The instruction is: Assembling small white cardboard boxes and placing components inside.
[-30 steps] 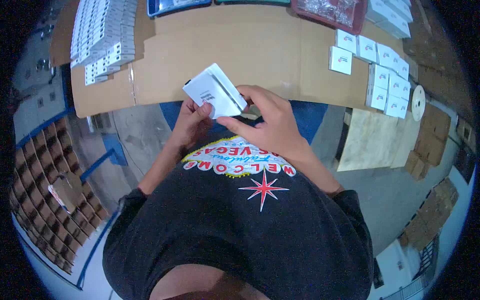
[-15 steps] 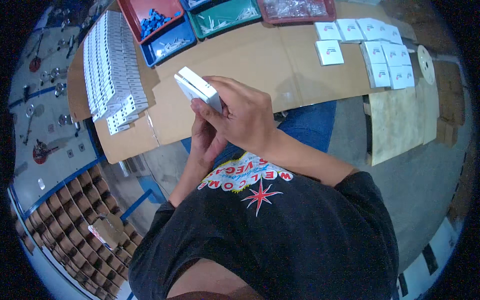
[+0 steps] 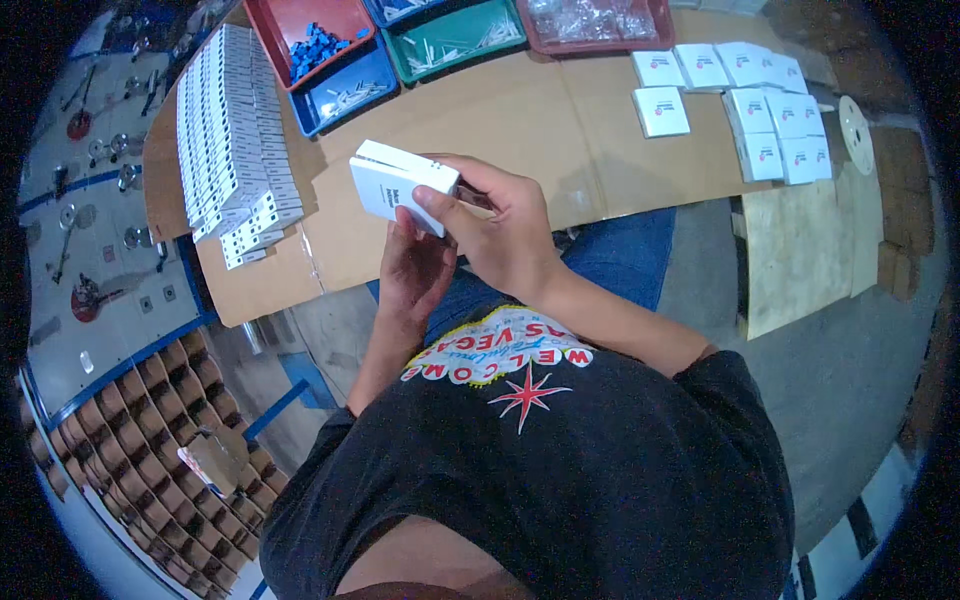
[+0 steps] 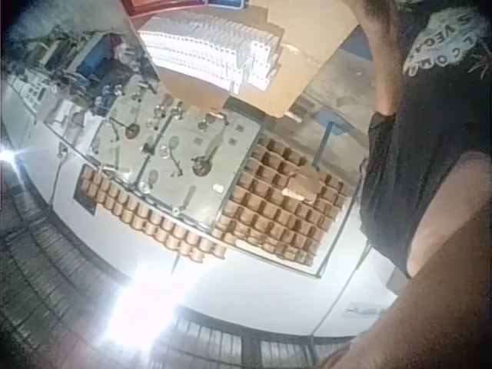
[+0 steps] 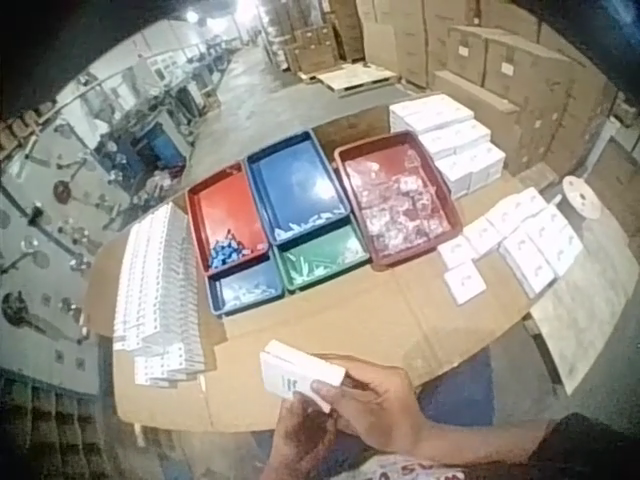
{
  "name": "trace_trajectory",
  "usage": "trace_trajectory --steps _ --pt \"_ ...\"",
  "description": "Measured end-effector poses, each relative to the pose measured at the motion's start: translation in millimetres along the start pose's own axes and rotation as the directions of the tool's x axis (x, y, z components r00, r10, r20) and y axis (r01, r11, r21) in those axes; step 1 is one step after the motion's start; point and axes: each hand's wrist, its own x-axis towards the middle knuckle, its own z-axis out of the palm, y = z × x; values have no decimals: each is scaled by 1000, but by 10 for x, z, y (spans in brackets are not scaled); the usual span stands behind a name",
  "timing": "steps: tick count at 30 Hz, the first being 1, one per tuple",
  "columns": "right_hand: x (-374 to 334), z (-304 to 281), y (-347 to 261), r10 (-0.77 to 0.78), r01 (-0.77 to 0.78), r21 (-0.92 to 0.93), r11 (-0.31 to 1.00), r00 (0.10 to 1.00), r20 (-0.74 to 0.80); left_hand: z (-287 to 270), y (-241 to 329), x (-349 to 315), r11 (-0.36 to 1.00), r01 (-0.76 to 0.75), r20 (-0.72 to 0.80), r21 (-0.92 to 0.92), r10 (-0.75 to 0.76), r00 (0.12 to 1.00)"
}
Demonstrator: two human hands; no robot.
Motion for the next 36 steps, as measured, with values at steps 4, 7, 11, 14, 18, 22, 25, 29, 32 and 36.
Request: trace_trajectory --steps 4,7,11,14,18,22,25,29,32,36 --pt "-51 -88 132 -25 25 154 988 1000 -1 11 -34 6 987 -138 39 81 135 990" --pt "-74 -257 113 -5 -5 122 993 997 77 -84 133 -13 958 -158 24 241 157 987" --pt "-65 -330 21 -149 161 -126 979 984 96 -11 364 -166 721 -85 -10 687 126 992" --pt "-85 -505 -82 -128 279 -397 874 922 366 36 418 -311 693 -58 14 718 68 998" --pt "-158 -576 -73 -127 256 -319 912 918 376 218 393 -386 577 -233 202 783 118 972" --pt "-241 -654 141 -169 257 -238 937 927 335 226 336 -410 549 -204 209 811 54 976" --pt "-314 -656 186 -137 205 -198 959 941 308 175 275 -435 593 -148 165 791 27 986" --pt "-348 -578 105 -70 122 -172 977 957 283 140 270 -428 551 -144 157 822 23 987" --pt "-347 -557 53 -123 191 -244 951 956 267 159 256 -413 575 -189 204 796 38 978" --pt "-277 -710 115 -144 278 -345 897 919 367 159 216 -406 560 -210 224 801 46 974"
